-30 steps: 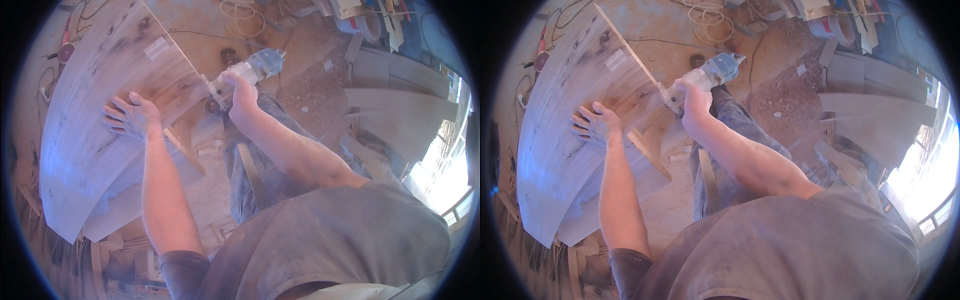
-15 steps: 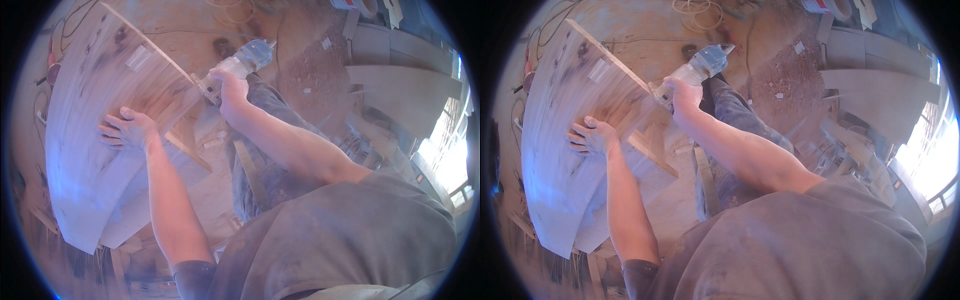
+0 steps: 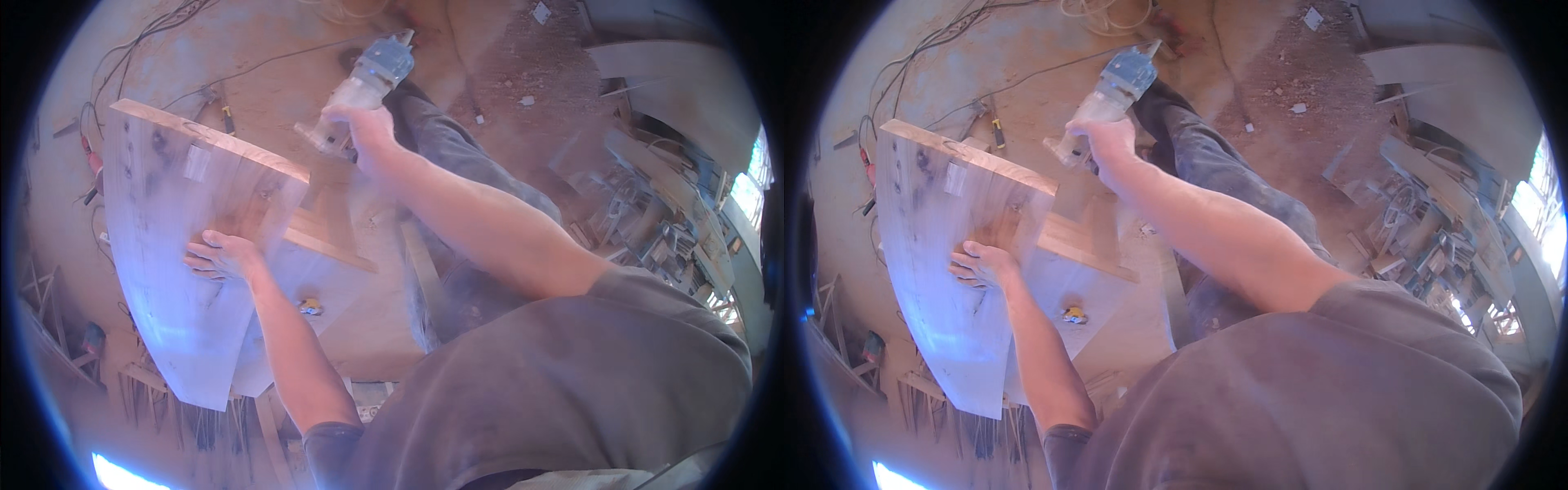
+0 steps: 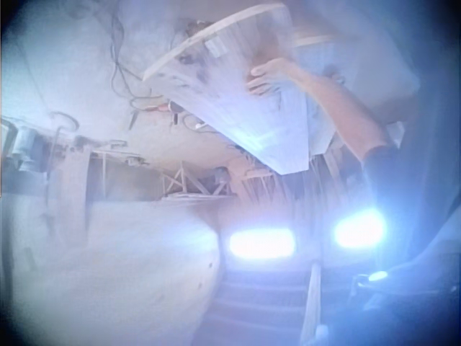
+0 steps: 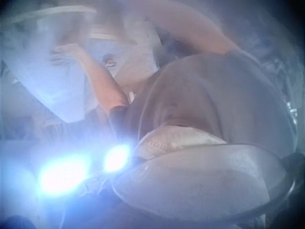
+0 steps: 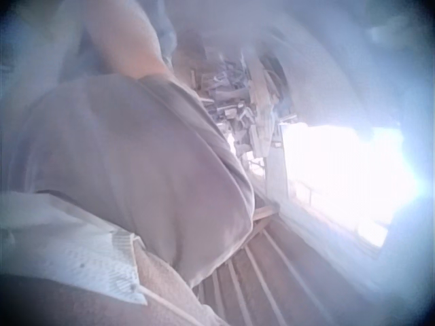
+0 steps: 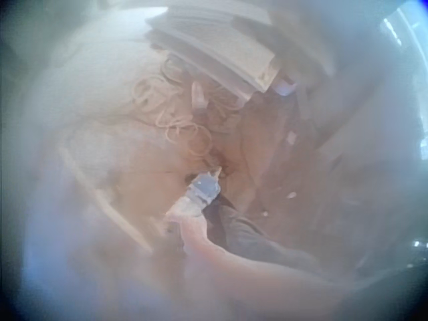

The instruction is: The person uses a handheld router to trim the edge of a curved wooden board, moves the board, and then uses a circular power sander to smooth the surface of a wooden plank.

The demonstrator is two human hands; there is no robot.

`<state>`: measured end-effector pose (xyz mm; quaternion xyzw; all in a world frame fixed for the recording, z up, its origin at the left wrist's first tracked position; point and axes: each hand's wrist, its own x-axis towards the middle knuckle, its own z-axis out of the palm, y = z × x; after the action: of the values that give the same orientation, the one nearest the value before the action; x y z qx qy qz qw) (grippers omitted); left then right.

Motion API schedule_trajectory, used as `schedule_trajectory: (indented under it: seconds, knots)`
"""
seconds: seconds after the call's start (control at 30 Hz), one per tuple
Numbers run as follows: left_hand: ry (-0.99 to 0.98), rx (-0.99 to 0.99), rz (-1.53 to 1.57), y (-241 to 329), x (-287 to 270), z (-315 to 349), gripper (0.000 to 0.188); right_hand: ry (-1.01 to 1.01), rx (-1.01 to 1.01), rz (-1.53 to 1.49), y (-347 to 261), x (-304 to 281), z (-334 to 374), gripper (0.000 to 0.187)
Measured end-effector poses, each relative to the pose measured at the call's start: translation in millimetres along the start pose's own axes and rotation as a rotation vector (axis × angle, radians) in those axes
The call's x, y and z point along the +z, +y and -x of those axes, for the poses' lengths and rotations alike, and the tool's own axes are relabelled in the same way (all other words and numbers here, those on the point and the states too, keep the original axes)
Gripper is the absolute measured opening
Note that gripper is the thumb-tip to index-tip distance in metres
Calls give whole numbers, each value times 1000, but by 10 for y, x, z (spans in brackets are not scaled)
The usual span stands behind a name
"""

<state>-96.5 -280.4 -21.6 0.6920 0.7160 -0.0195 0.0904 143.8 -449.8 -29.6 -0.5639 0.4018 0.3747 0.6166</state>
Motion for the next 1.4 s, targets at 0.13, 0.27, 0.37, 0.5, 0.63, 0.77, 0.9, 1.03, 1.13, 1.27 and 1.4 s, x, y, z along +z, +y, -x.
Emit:
schedule_trajectory:
  seconds: [0.13, 0.27, 0.37, 0.5, 0.63, 0.77, 0.9, 1.03, 1.13, 1.27, 1.4]
  knots:
    - [-38, -104, 56, 284, -128, -296, 77, -6, 20, -65, -186, 131, -67, 53]
    - [-58, -355, 81, 576, -290, -1013, 77, -40, 59, -59, -313, 620, -132, 52]
    - [55, -599, 109, 436, -374, -1743, 75, -180, -33, -162, -335, 1401, -12, 52]
    - [87, -701, 81, 550, -256, -1797, 69, -184, 11, -160, -397, 2066, -201, 51]
    - [92, -700, 37, 702, -345, -1742, 63, -215, -54, -215, -482, 2874, -228, 43]
    - [84, -701, -19, 713, -254, -1721, 61, -215, -75, -210, -454, 3530, -326, 41]
    - [102, -717, 5, 714, -281, -1708, 59, -257, -118, -160, -319, 3854, -413, 42]
    - [100, -721, 1, 674, -284, -1685, 61, -242, -105, -18, -264, 3892, -448, 38]
    - [86, -723, -14, 686, -266, -1699, 64, -285, -121, -45, -199, 3876, -551, 33]
    - [71, -747, -51, 713, -269, -1726, 69, -340, -87, -114, -160, 3828, -607, 37]
    - [57, -751, -21, 760, -311, -1716, 68, -342, -9, -127, -197, 3767, -539, 39]
